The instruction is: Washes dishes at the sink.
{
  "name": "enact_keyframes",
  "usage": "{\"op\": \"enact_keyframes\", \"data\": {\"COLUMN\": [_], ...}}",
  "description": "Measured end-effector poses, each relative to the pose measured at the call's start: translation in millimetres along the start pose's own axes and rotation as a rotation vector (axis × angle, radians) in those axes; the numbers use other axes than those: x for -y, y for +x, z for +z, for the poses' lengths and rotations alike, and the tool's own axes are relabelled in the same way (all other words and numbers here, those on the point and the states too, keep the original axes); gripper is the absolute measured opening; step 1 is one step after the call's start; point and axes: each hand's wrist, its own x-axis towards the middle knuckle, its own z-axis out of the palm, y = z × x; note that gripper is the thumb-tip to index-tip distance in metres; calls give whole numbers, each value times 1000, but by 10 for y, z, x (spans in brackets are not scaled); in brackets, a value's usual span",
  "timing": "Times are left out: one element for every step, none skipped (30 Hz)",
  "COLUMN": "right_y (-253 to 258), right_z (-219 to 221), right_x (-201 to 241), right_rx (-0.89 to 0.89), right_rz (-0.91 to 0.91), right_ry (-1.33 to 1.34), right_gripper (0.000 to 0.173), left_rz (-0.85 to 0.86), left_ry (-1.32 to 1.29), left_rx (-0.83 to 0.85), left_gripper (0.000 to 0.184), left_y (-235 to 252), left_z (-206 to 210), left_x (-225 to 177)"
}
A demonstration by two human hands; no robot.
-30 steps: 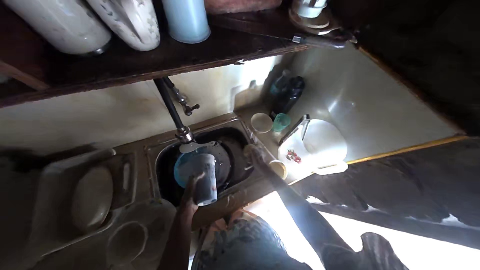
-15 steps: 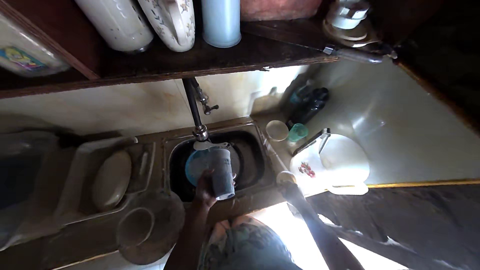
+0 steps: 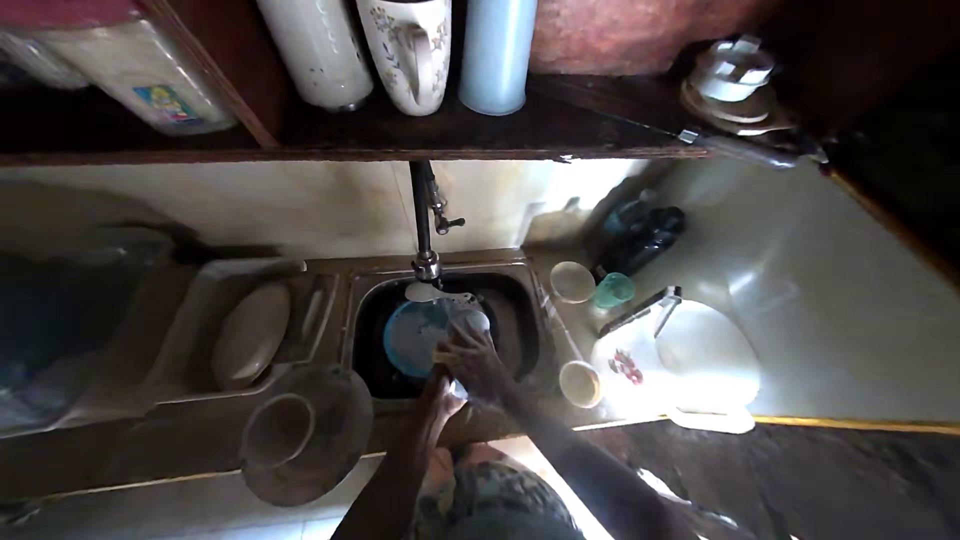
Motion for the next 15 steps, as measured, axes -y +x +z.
{"op": "enact_keyframes", "data": {"right_y": [132,265,384,468,477,399,290,163,46,11,70,176,296,410,497], "right_z": [-24,-65,-87,-94,-67,20,136,242,292,288,246,135,-10,-158,-273], "right_x": [-20,-63,-123,-173,-177,-149,-72,32,147,200,163,96,51,46,63], "right_rx": [55,83,67,43,24,28,60,100,119,95,38,13,-3,26,80], "right_rz": [42,89,133,149,155,131,71,9,-17,-2,22,62,89,131,177], "right_ry": [-1,-14,-45,-70,-53,-43,-58,-82,-61,-14,-8,-68,-157,-251,-339], "right_gripper": [39,40,40,40,40,42,43,41,40,40,41,42,42,41,40], "left_rz": [3,17,33,41,49,49,53,55,67,78,77,50,23,28,59], "left_ry": [-72,-108,-113,-96,-74,-70,-77,-79,-57,-28,-26,-49,-33,54,229], "left_rx": [15,66,134,159,142,85,-7,-92,-121,-75,0,86,160,187,188], "left_gripper": [40,44,45,44,41,40,39,36,32,32,34,37,36,28,31], "left_y": [76,135,161,141,91,53,-1,-92,-235,-354,-370,-306,-255,-216,-180], "left_z": [-38,-88,-142,-145,-136,-157,-173,-186,-196,-225,-272,-293,-282,-262,-241], "left_x": [37,50,49,22,1,-5,-45,-111,-168,-204,-194,-148,-120,-115,-135]}}
